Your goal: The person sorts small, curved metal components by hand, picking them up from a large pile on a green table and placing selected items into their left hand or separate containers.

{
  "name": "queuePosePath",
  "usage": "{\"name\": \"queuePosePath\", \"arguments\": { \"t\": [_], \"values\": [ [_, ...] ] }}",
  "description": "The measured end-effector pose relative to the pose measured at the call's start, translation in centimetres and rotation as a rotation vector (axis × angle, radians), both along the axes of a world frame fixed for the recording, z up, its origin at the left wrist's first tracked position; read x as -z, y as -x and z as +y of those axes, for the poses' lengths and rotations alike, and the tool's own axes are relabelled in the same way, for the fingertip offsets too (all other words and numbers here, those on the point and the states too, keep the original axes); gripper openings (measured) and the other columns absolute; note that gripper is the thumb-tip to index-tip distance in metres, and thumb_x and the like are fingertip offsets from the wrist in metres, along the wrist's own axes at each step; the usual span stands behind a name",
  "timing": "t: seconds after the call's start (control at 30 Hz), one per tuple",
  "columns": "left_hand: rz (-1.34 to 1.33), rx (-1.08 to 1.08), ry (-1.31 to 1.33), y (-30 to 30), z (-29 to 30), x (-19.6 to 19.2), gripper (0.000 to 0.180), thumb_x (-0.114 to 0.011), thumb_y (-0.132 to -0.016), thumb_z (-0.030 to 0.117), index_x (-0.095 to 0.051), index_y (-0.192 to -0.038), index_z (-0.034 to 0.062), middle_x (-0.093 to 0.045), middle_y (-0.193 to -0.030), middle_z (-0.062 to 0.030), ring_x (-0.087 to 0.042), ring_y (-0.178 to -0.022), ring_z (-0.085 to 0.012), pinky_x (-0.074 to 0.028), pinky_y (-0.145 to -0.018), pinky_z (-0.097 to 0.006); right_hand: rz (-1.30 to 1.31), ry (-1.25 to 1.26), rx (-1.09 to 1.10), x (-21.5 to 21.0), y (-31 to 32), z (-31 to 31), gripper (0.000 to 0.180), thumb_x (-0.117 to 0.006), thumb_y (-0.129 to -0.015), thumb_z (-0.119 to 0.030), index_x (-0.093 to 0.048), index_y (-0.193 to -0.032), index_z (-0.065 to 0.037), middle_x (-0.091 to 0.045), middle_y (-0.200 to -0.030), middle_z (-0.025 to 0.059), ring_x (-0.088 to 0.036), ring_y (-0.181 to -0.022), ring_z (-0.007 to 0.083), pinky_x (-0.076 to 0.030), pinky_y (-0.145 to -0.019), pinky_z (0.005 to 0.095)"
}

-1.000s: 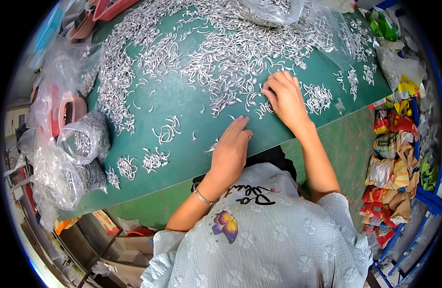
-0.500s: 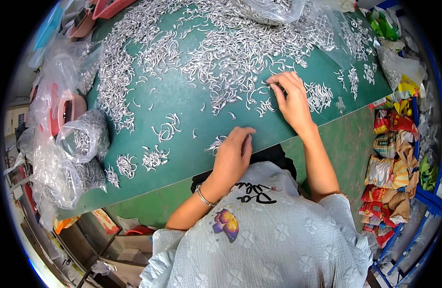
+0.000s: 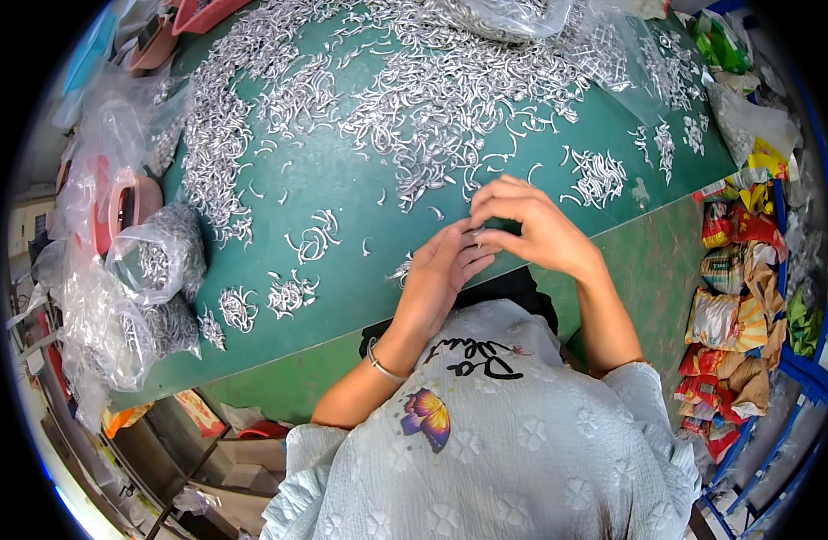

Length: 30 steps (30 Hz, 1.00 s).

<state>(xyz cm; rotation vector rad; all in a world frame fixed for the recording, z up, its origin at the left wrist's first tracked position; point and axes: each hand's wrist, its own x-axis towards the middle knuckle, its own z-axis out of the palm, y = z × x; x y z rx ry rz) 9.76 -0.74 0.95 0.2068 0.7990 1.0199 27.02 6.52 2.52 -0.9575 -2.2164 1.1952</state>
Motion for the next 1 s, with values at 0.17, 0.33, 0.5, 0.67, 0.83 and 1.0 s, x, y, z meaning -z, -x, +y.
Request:
{"name": "queuePosePath", "arguments": {
  "t": [0.17, 0.33, 0.5, 0.67, 0.83, 1.0],
  "values": [
    [0.282, 0.166, -0.103, 0.3, -0.2, 0.9, 0.027, -0.047, -0.101, 0.012, -0.057, -0.118, -0.0078, -0.064, -0.111, -0.0169, -0.064, -0.104, -0.023, -0.051, -0.096, -0.035, -0.25, -0.382, 0.345, 1.8, 1.5, 1.5, 0.011, -0.073, -0.077, -0.01, -0.065, -0.084, -0.007, -0.058, -0.097, 0.0043, -0.052, -0.094, 0.0249, -0.037, -0.08, 0.0381],
    [0.156, 0.014, -0.011, -0.1, -0.8, -0.2, 0.025, -0.051, -0.1, 0.011, -0.059, -0.115, -0.0065, -0.066, -0.107, -0.0157, -0.065, -0.098, -0.0223, -0.052, -0.093, -0.032, -0.179, -0.388, 0.335, 0.7, 1.4, 0.9, 0.011, -0.072, -0.077, -0.01, -0.062, -0.081, -0.007, -0.057, -0.096, 0.0034, -0.051, -0.094, 0.0245, -0.036, -0.079, 0.0368],
    [0.017, -0.057, 0.042, -0.1, -0.9, 0.2, 0.024, -0.051, -0.1, 0.011, -0.06, -0.114, -0.0051, -0.067, -0.107, -0.0135, -0.066, -0.096, -0.0202, -0.053, -0.09, -0.031, 0.035, -0.115, 0.11, 0.6, 1.2, 0.0, 0.013, -0.074, -0.079, -0.017, -0.065, -0.079, -0.007, -0.061, -0.092, 0.0037, -0.053, -0.094, 0.0244, -0.037, -0.083, 0.0381],
    [-0.01, 0.201, -0.032, 1.1, -1.6, 1.7, 0.024, -0.052, -0.099, 0.011, -0.06, -0.115, -0.0053, -0.067, -0.107, -0.0125, -0.065, -0.097, -0.0192, -0.054, -0.089, -0.031, -0.21, -0.325, 0.211, 1.0, 4.6, 0.6, 0.017, -0.075, -0.076, -0.021, -0.065, -0.078, -0.007, -0.059, -0.09, 0.0045, -0.052, -0.094, 0.0239, -0.037, -0.082, 0.0387],
    [-0.047, 0.033, 0.06, 0.4, -1.7, -0.1, 0.029, -0.049, -0.101, 0.016, -0.059, -0.117, -0.006, -0.066, -0.111, -0.0144, -0.063, -0.108, -0.0227, -0.051, -0.096, -0.035, -0.228, -0.27, 0.134, 0.8, 3.8, 0.3, 0.015, -0.075, -0.074, -0.018, -0.064, -0.077, -0.007, -0.056, -0.084, 0.0041, -0.051, -0.092, 0.023, -0.035, -0.083, 0.0382],
    [-0.204, -0.099, 0.041, 0.6, -1.3, 0.6, 0.03, -0.048, -0.102, 0.018, -0.059, -0.117, -0.0055, -0.066, -0.112, -0.0135, -0.062, -0.102, -0.0212, -0.05, -0.094, -0.034, -0.17, 0.05, -0.127, -1.1, 1.9, 0.5, 0.012, -0.072, -0.078, -0.016, -0.065, -0.08, -0.007, -0.06, -0.089, 0.0038, -0.052, -0.098, 0.0233, -0.035, -0.088, 0.0381]
  ]
}}
